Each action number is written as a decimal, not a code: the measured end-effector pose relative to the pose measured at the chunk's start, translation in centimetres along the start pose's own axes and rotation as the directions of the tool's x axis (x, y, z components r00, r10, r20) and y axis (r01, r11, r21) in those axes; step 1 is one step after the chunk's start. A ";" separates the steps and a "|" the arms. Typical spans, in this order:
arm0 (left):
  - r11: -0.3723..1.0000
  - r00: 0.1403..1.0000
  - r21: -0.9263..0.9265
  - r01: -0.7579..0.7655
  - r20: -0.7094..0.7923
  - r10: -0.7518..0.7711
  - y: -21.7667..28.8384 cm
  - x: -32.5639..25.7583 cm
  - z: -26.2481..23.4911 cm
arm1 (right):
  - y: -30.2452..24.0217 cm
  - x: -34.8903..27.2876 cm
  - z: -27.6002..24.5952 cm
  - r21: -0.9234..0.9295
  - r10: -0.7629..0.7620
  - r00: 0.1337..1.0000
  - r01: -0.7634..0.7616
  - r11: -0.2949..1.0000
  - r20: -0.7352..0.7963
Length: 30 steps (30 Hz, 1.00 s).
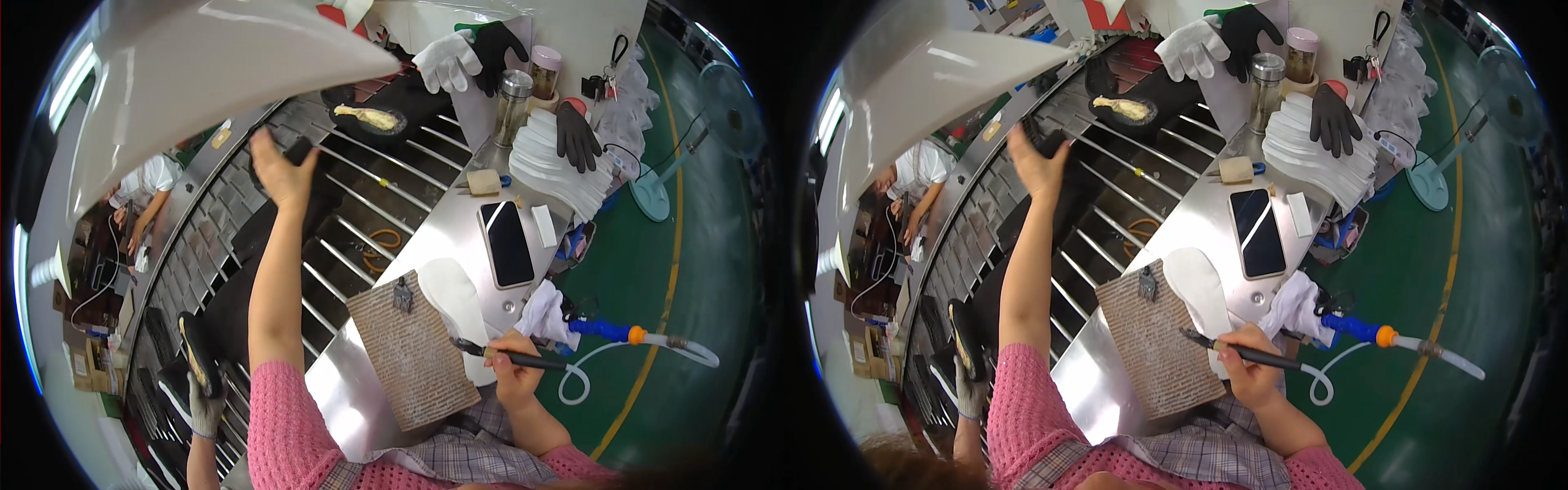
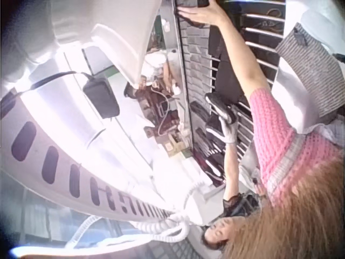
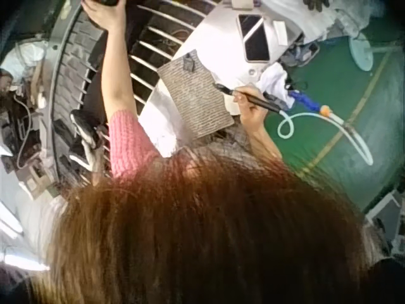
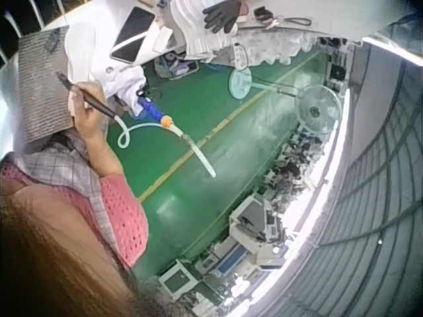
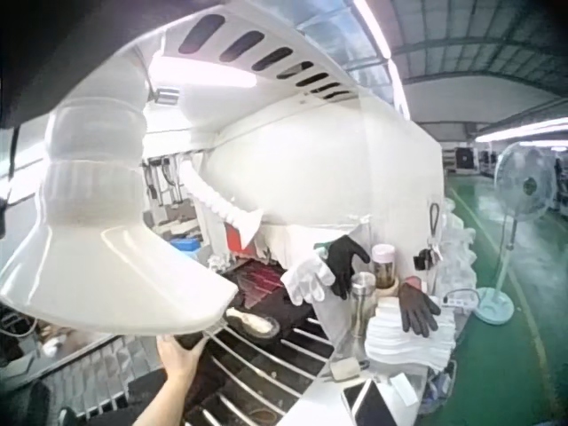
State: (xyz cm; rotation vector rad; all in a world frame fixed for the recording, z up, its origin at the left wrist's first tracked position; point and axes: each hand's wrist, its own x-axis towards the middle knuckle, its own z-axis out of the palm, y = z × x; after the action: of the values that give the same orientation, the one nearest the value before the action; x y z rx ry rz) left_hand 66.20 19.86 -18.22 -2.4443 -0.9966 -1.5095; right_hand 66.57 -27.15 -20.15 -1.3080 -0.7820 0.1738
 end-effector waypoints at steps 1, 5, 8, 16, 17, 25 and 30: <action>0.976 0.961 -0.047 0.211 -0.172 -0.216 -2.2 0.1 1.2 | 0.0 0.2 -0.1 0.001 -0.017 1.000 0.017 1.000 0.001; 0.396 0.374 -0.561 0.727 -0.160 -0.914 -2.6 1.8 5.1 | 0.7 0.4 -0.9 0.054 0.013 0.999 -0.010 0.998 -0.053; 0.260 0.227 -0.320 0.911 -0.136 -0.964 -4.4 0.0 8.3 | 0.8 0.9 -1.6 -0.035 -0.002 1.000 0.001 0.999 -0.031; 0.192 0.529 -0.767 0.612 0.216 -0.821 -8.8 -3.2 1.0 | -0.7 2.0 -1.9 -0.204 -0.049 0.995 0.065 0.977 0.083; 0.106 0.514 -0.783 0.612 0.292 -0.807 -7.1 -2.8 -1.6 | -0.9 1.8 -2.2 -0.244 -0.033 0.996 0.053 0.968 0.086; 0.635 0.816 -0.735 0.238 -0.203 -0.541 -0.4 -4.0 -28.5 | -3.4 0.9 -1.2 -0.322 -0.128 0.980 0.171 0.931 0.150; 0.967 0.928 -0.164 0.194 -0.289 -0.236 0.5 -16.1 -37.6 | -5.8 -0.1 1.3 -0.146 -0.047 0.974 0.080 0.986 0.220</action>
State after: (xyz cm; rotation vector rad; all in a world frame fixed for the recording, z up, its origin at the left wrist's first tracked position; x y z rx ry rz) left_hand 33.11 -3.47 -12.57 -2.1374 -1.1615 -2.0124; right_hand 63.97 -27.85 -14.87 -1.4230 -1.0377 0.2101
